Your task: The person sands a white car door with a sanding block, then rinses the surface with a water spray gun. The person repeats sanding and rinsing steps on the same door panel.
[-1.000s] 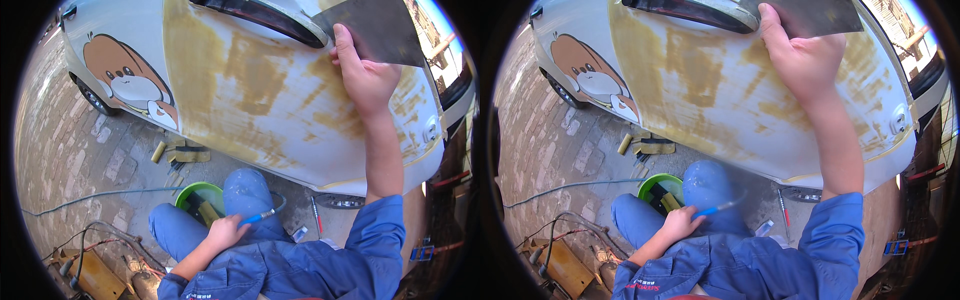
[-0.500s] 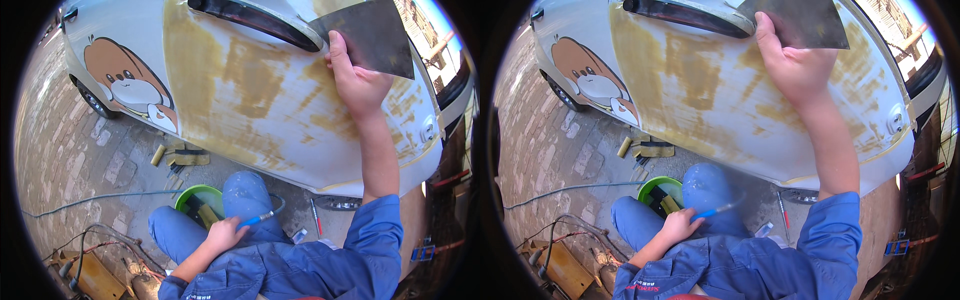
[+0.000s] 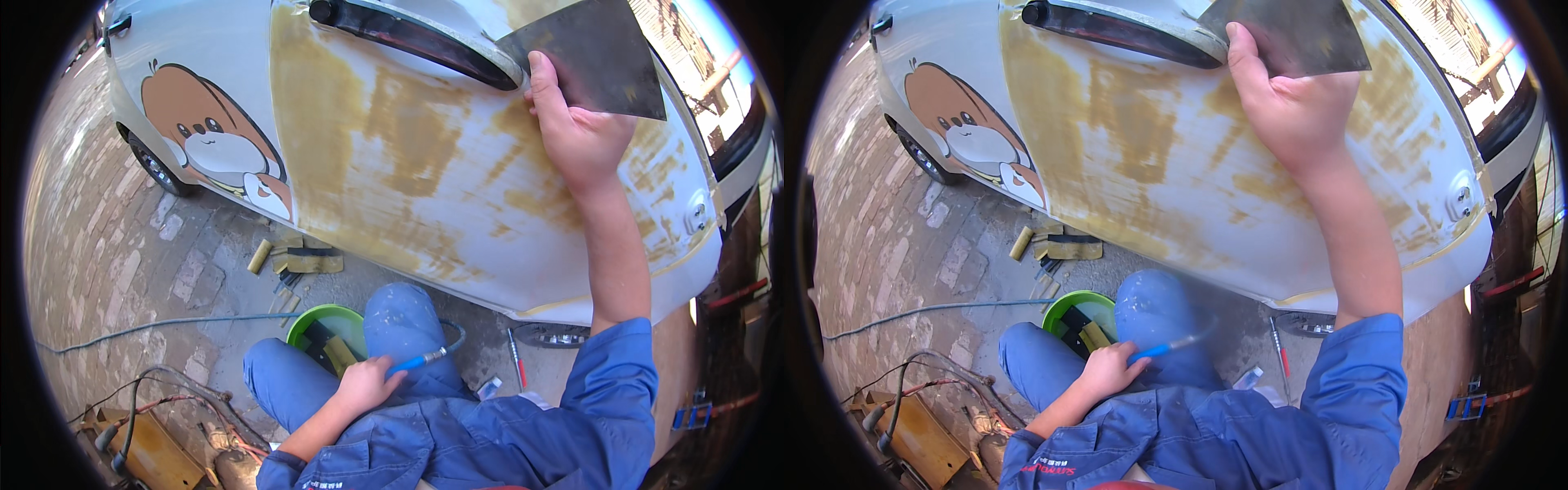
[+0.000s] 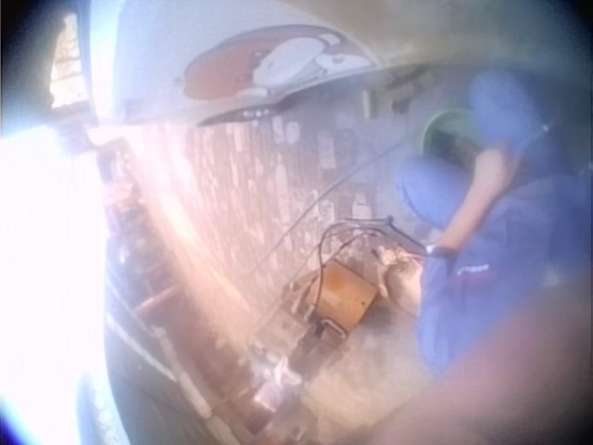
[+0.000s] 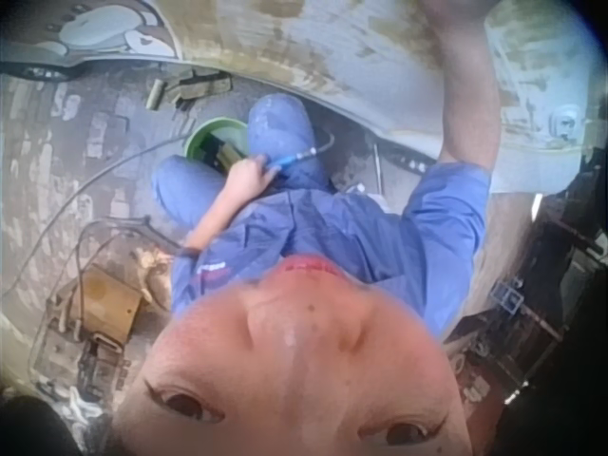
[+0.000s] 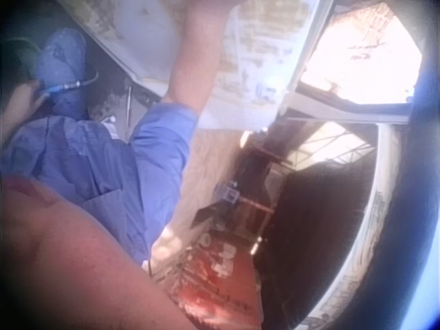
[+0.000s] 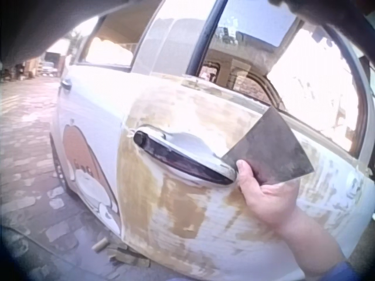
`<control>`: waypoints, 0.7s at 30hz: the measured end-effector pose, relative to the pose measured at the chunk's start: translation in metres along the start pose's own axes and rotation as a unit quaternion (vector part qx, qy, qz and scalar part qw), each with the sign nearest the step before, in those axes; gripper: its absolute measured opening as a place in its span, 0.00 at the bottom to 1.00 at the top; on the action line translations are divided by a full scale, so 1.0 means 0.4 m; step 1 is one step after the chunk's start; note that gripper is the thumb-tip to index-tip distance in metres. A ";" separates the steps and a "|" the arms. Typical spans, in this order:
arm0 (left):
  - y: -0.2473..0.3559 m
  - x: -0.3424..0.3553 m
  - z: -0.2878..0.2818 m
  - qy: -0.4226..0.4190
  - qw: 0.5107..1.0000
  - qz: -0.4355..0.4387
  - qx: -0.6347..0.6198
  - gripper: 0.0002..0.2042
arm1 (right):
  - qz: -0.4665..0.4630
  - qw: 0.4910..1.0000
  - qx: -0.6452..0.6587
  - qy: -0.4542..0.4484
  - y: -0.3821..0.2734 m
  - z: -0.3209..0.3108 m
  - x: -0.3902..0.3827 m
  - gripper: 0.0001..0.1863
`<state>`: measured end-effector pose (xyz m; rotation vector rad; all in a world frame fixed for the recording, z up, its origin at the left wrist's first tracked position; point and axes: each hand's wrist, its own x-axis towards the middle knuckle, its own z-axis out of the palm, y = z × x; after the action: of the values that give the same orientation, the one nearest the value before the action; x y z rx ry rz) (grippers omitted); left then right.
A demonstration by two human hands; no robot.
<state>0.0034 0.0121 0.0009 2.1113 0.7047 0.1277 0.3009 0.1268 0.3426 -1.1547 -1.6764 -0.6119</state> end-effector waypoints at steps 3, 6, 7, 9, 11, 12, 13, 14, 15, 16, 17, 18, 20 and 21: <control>0.001 0.000 0.001 0.004 1.000 0.006 -0.003 0.18 | 0.009 1.000 0.003 0.000 -0.002 0.002 0.003 0.02; 0.001 0.000 0.000 0.004 1.000 0.005 -0.001 0.18 | -0.005 1.000 0.004 0.007 -0.003 0.005 0.003 0.02; 0.002 -0.001 0.000 0.006 1.000 0.005 -0.002 0.18 | -0.004 1.000 -0.009 0.006 -0.002 0.005 0.003 0.01; 0.002 -0.002 0.000 0.007 1.000 0.004 -0.003 0.18 | -0.006 1.000 -0.019 0.006 0.000 0.005 0.003 0.01; 0.003 -0.002 -0.001 0.006 1.000 0.006 -0.001 0.18 | -0.014 1.000 -0.013 0.006 0.002 0.006 0.002 0.01; 0.003 -0.001 -0.001 0.005 1.000 0.007 -0.001 0.18 | -0.014 1.000 -0.001 0.005 0.003 0.006 0.001 0.02; 0.003 -0.002 -0.002 0.004 1.000 0.005 -0.001 0.18 | -0.013 1.000 0.011 0.004 0.003 0.006 0.000 0.02; 0.002 -0.002 -0.003 0.004 1.000 0.003 -0.002 0.18 | -0.013 1.000 0.024 0.003 0.003 0.007 0.000 0.02; 0.002 -0.002 -0.003 0.005 1.000 0.000 -0.003 0.18 | -0.006 1.000 0.016 0.005 0.002 0.008 -0.001 0.02; 0.002 -0.002 -0.003 0.004 1.000 -0.003 -0.002 0.18 | 0.001 1.000 0.008 0.008 0.001 0.008 -0.002 0.02; 0.002 -0.002 -0.004 0.002 1.000 -0.006 -0.001 0.18 | 0.009 1.000 -0.001 0.010 0.000 0.009 -0.002 0.02; 0.002 -0.002 -0.004 0.000 1.000 -0.009 0.000 0.18 | -0.009 1.000 -0.007 0.008 -0.001 0.009 -0.001 0.02; 0.002 -0.001 -0.006 0.000 1.000 -0.006 -0.003 0.18 | -0.043 0.999 -0.020 0.005 -0.001 0.008 0.002 0.02; 0.002 -0.001 -0.007 0.004 1.000 -0.001 -0.007 0.18 | -0.045 0.999 -0.024 -0.002 -0.001 0.007 0.003 0.02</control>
<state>0.0026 0.0135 0.0031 2.0980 0.7088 0.1407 0.2991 0.1292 0.3426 -1.1193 -1.7326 -0.7092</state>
